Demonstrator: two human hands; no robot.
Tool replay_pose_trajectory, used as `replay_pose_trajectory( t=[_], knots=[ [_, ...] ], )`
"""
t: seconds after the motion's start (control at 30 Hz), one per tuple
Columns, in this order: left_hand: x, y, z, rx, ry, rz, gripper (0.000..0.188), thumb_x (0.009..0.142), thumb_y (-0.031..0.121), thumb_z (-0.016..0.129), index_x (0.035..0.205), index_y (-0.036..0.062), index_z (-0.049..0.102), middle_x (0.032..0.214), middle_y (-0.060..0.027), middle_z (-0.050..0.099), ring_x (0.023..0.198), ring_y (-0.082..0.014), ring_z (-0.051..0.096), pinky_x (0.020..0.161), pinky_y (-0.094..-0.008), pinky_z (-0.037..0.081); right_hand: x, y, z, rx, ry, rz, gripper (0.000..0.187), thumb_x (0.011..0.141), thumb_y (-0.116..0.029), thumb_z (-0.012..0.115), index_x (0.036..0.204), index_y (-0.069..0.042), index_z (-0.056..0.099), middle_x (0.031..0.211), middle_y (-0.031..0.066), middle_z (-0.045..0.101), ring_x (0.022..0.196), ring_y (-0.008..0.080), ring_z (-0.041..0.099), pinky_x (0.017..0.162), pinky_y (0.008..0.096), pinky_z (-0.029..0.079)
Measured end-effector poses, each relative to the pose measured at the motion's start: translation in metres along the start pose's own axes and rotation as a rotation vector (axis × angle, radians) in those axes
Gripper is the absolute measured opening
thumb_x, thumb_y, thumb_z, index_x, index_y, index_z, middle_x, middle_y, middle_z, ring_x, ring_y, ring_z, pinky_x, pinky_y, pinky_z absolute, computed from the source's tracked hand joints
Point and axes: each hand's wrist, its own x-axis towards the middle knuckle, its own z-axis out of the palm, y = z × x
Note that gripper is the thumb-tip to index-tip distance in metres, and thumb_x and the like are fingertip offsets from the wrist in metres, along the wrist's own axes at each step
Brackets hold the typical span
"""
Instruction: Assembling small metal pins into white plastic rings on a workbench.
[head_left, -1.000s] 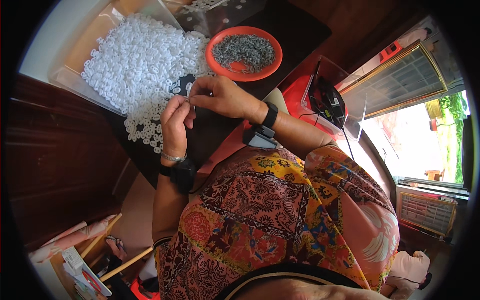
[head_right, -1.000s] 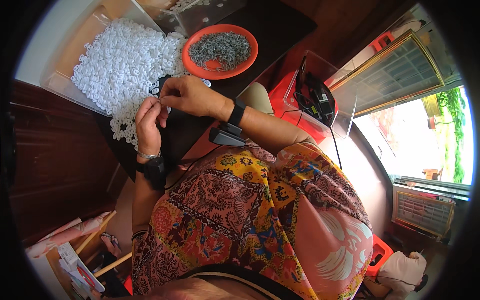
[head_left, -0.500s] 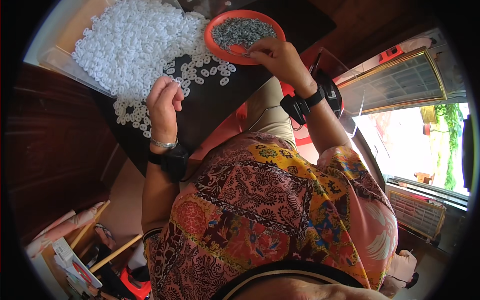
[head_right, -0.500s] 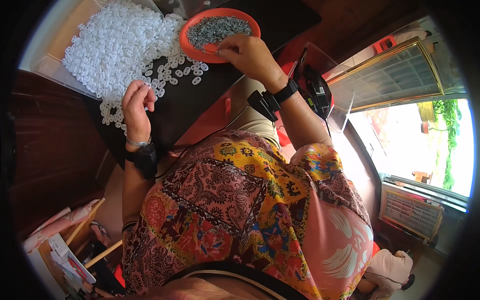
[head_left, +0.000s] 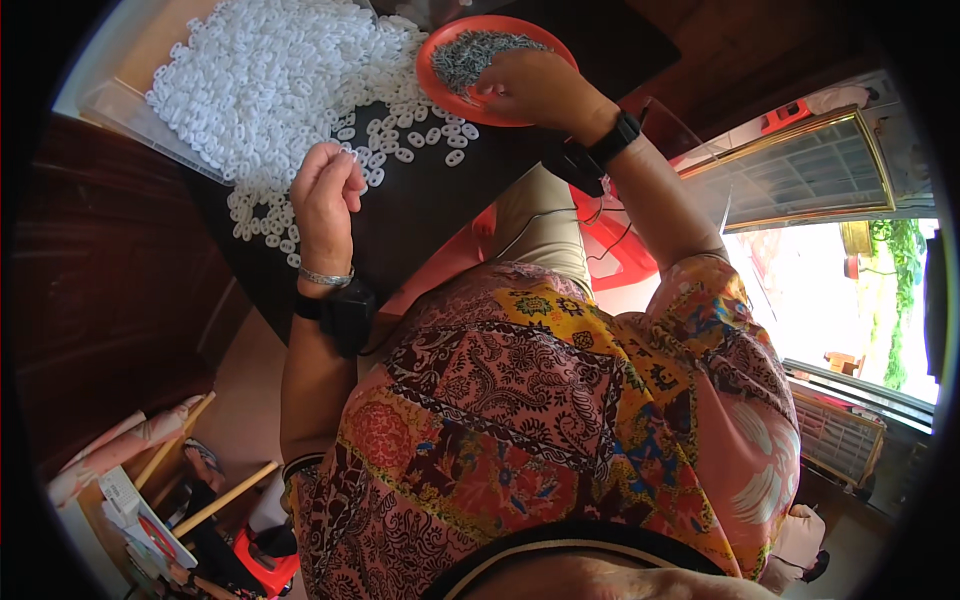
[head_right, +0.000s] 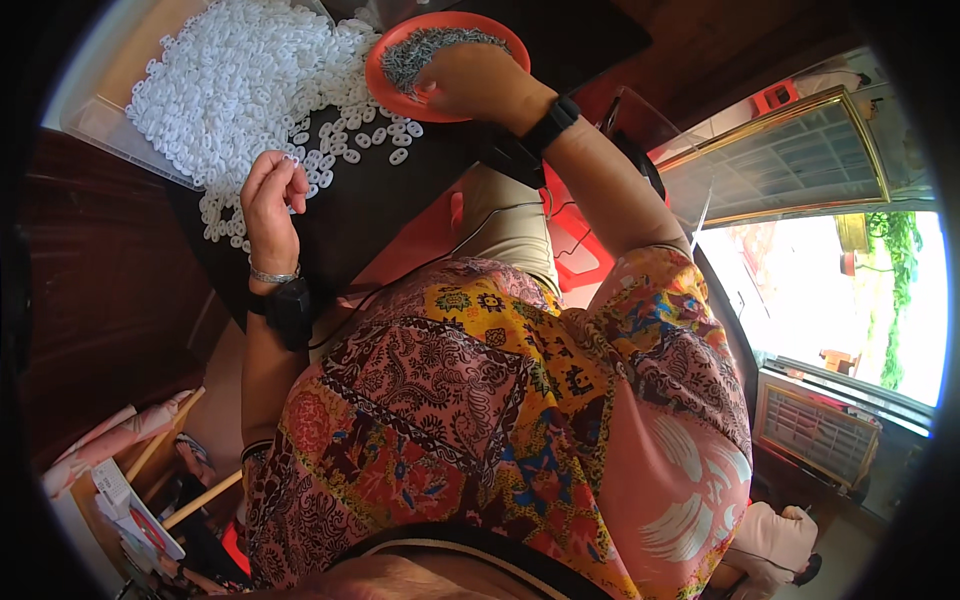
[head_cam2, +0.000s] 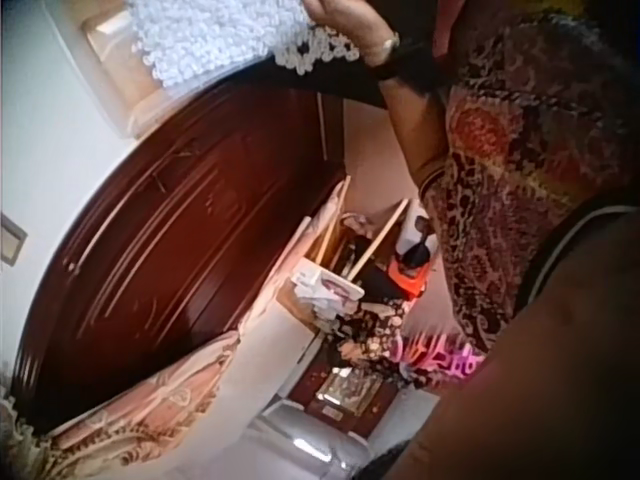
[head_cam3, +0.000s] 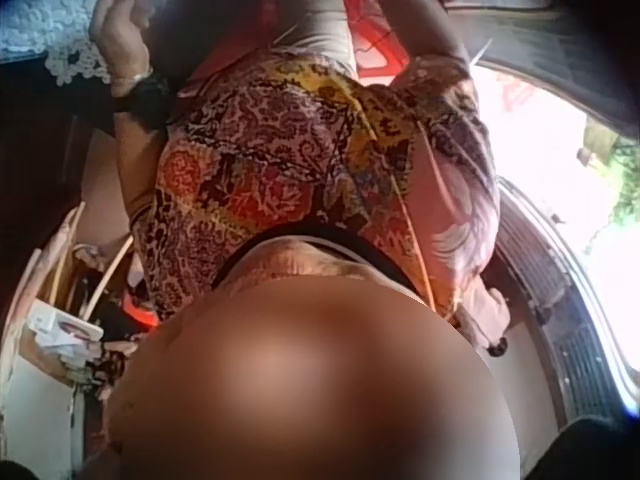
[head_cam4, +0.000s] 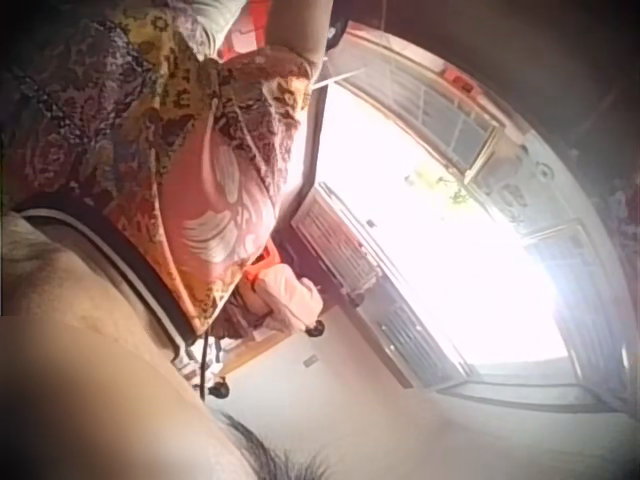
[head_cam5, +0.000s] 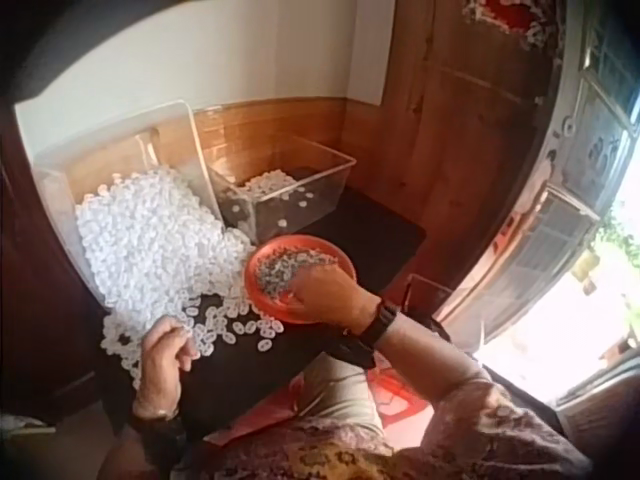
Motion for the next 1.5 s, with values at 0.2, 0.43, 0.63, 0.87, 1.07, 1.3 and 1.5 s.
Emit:
replay_pose_trajectory(
  t=[0.2, 0.43, 0.63, 0.87, 1.07, 1.3, 1.5],
  knots=[
    [0.000, 0.001, -0.001, 0.014, 0.005, 0.004, 0.014, 0.087, 0.013, 0.050, 0.075, 0.0059, 0.051, 0.062, 0.0005, 0.049, 0.050, -0.0049, 0.038, 0.046, -0.0189, 0.029, 0.015, -0.001, 0.021, -0.129, -0.061, 0.039, 0.016, 0.079, -0.019, 0.052, 0.082, -0.013, 0.067, 0.081, 0.0075, 0.062, 0.078, 0.0285, 0.061, 0.068, 0.0411, 0.049],
    [0.001, 0.001, 0.000, 0.014, -0.009, 0.000, 0.015, 0.087, 0.013, 0.050, 0.073, 0.0060, 0.051, 0.062, 0.0006, 0.049, 0.050, -0.0048, 0.038, 0.046, -0.0189, 0.029, 0.016, -0.002, 0.021, -0.099, -0.015, 0.016, 0.017, 0.078, -0.019, 0.052, 0.078, -0.009, 0.066, 0.079, 0.0115, 0.064, 0.076, 0.0307, 0.063, 0.067, 0.0423, 0.050],
    [-0.001, 0.002, 0.000, 0.017, 0.012, 0.017, 0.014, 0.086, 0.012, 0.050, 0.074, 0.0053, 0.052, 0.062, 0.0007, 0.049, 0.050, -0.0048, 0.038, 0.046, -0.0189, 0.029, 0.020, -0.004, 0.015, -0.130, -0.131, 0.009, 0.014, 0.079, -0.019, 0.054, 0.082, -0.014, 0.066, 0.082, 0.0075, 0.063, 0.078, 0.0282, 0.062, 0.068, 0.0405, 0.049],
    [-0.001, -0.002, 0.002, -0.002, -0.009, 0.003, 0.014, 0.085, 0.012, 0.051, 0.072, 0.0055, 0.052, 0.061, 0.0006, 0.049, 0.048, -0.0049, 0.039, 0.044, -0.0193, 0.030, 0.023, -0.008, 0.021, -0.196, -0.071, -0.100, 0.013, 0.079, -0.016, 0.053, 0.079, -0.008, 0.062, 0.080, 0.0116, 0.062, 0.077, 0.0293, 0.062, 0.067, 0.0417, 0.048],
    [-0.004, 0.003, 0.001, 0.016, 0.012, -0.025, 0.015, 0.086, 0.012, 0.049, 0.073, 0.0061, 0.052, 0.063, 0.0005, 0.050, 0.051, -0.0051, 0.039, 0.047, -0.0191, 0.030, 0.032, -0.011, 0.011, -0.179, -0.113, -0.107, 0.014, 0.077, -0.015, 0.054, 0.077, -0.004, 0.063, 0.076, 0.0140, 0.062, 0.073, 0.0313, 0.062, 0.065, 0.0418, 0.048],
    [-0.005, 0.004, 0.001, 0.029, 0.017, -0.019, 0.015, 0.087, 0.013, 0.049, 0.074, 0.0056, 0.052, 0.063, 0.0006, 0.049, 0.051, -0.0053, 0.038, 0.047, -0.0193, 0.030, 0.043, -0.023, 0.010, -0.311, -0.183, -0.122, 0.014, 0.074, -0.012, 0.053, 0.068, -0.004, 0.063, 0.071, 0.0147, 0.062, 0.070, 0.0328, 0.061, 0.062, 0.0421, 0.048],
    [-0.003, 0.004, 0.001, -0.016, 0.008, 0.012, 0.014, 0.086, 0.013, 0.050, 0.075, 0.0040, 0.053, 0.062, 0.0000, 0.049, 0.050, -0.0049, 0.039, 0.045, -0.0193, 0.031, 0.044, -0.006, 0.011, -0.103, -0.149, -0.104, 0.013, 0.069, -0.012, 0.052, 0.071, -0.003, 0.062, 0.070, 0.0163, 0.061, 0.071, 0.0352, 0.059, 0.062, 0.0441, 0.045]
  ],
)
